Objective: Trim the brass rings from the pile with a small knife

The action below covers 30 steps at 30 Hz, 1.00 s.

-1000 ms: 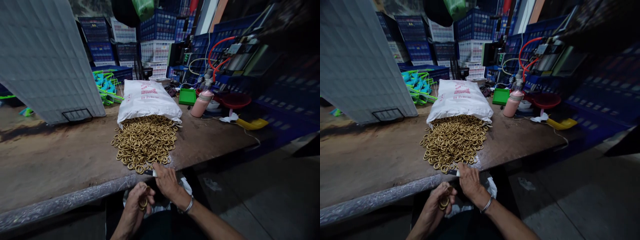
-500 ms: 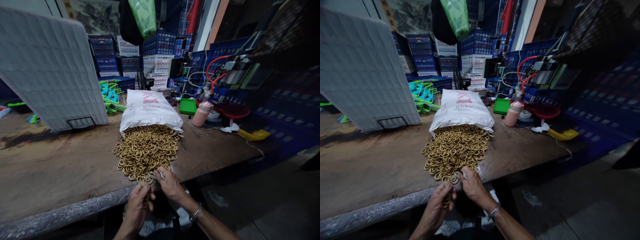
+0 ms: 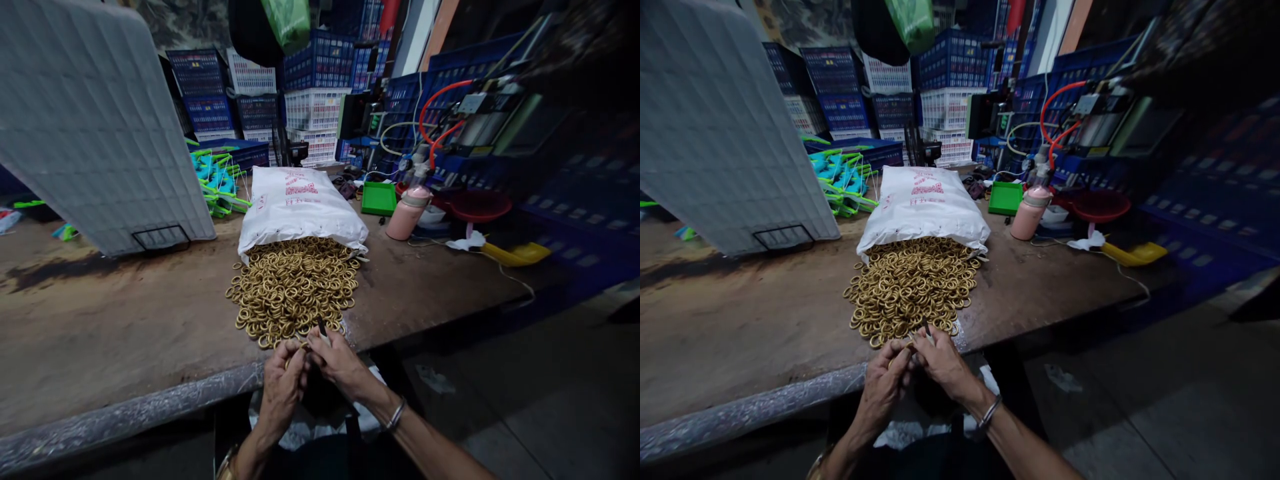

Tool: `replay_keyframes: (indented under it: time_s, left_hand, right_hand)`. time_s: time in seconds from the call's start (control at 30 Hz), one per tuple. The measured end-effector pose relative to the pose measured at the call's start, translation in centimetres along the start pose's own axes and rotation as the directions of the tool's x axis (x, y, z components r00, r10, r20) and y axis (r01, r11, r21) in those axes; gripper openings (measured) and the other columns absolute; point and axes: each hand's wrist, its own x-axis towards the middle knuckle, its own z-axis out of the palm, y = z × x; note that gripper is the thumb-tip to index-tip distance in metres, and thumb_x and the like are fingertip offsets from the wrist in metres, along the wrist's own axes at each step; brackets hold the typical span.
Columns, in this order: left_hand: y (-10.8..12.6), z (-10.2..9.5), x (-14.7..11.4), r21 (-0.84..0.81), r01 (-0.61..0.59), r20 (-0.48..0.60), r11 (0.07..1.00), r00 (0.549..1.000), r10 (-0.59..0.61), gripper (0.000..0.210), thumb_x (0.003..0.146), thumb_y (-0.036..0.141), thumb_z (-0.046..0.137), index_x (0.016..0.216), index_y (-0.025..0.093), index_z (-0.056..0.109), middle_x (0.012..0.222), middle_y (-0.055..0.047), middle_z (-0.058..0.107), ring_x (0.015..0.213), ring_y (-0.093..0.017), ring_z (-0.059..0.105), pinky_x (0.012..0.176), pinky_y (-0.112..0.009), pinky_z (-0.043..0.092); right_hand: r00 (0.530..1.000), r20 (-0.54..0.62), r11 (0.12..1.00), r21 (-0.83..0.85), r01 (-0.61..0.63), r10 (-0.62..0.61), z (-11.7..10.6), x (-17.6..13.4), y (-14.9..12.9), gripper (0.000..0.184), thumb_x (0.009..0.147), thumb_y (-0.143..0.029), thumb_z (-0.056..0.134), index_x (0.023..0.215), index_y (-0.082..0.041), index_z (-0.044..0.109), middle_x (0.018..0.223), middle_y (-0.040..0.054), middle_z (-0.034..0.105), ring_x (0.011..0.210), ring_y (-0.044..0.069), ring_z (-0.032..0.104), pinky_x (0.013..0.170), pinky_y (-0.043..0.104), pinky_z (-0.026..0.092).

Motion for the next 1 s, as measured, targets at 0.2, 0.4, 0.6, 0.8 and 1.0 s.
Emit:
replay_keyframes:
  time_s: [0.2, 0.4, 0.6, 0.8, 1.0]
  left_hand:
    - [0.2, 0.3, -0.5, 0.032, 0.019, 0.023, 0.999, 1.0, -0.02, 0.032, 0.068, 0.048, 0.06, 0.07, 0.016, 0.052, 0.052, 0.006, 0.047, 0.036, -0.003, 0.035, 0.033, -0.015, 0.025]
    - [0.0, -0.2, -0.4, -0.012, 0.055, 0.08, 0.998, 0.995, -0.054, 0.033, 0.068, 0.048, 0.059, 0.072, 0.016, 0.053, 0.056, 0.006, 0.047, 0.037, -0.003, 0.034, 0.035, -0.015, 0.024]
    - [0.7, -0.5, -0.4, 0.057, 0.062, 0.02, 0.996, 0.998, -0.063, 0.036, 0.07, 0.05, 0.057, 0.062, 0.016, 0.047, 0.048, 0.008, 0.039, 0.037, -0.003, 0.028, 0.036, -0.015, 0.02]
    - [1.1, -0.5, -0.3, 0.043, 0.037, 0.026, 0.998, 0.999, -0.038, 0.036, 0.067, 0.049, 0.06, 0.06, 0.016, 0.046, 0.047, 0.009, 0.037, 0.037, -0.002, 0.028, 0.036, -0.015, 0.02]
    - [0.1, -0.6, -0.5, -0.107, 0.076, 0.067, 0.991, 0.995, -0.069, 0.033, 0.069, 0.047, 0.06, 0.067, 0.016, 0.048, 0.051, 0.007, 0.045, 0.037, -0.002, 0.031, 0.036, -0.014, 0.021]
  right_hand:
    - [0.992, 0.097, 0.983, 0.158, -0.097, 0.082, 0.2, -0.3, 0.2, 0.037, 0.074, -0.056, 0.046, 0.073, -0.02, 0.039, 0.052, -0.01, 0.039, 0.033, 0.001, 0.021, 0.032, 0.015, 0.016]
    - [0.999, 0.027, 0.993, 0.106, -0.044, 0.041, 0.1, 0.1, 0.8, 0.034, 0.075, -0.053, 0.046, 0.069, -0.02, 0.038, 0.048, -0.0105, 0.036, 0.034, 0.003, 0.021, 0.034, 0.017, 0.017]
    - [0.989, -0.089, 0.967, -0.239, 0.094, -0.118, 0.0, 0.1, -0.3, 0.027, 0.077, -0.041, 0.048, 0.065, -0.018, 0.043, 0.053, -0.0071, 0.037, 0.049, 0.006, 0.033, 0.048, 0.019, 0.029]
    - [0.977, -0.081, 0.935, -0.315, 0.163, -0.198, 0.2, -0.3, -1.1, 0.023, 0.078, -0.036, 0.047, 0.065, -0.017, 0.045, 0.059, -0.0055, 0.04, 0.057, 0.007, 0.036, 0.054, 0.02, 0.032]
    - [0.999, 0.022, 0.997, 0.052, -0.049, 0.048, 0.6, -0.4, 0.4, 0.026, 0.079, -0.045, 0.043, 0.071, -0.021, 0.038, 0.048, -0.0107, 0.033, 0.035, 0.004, 0.02, 0.034, 0.017, 0.016]
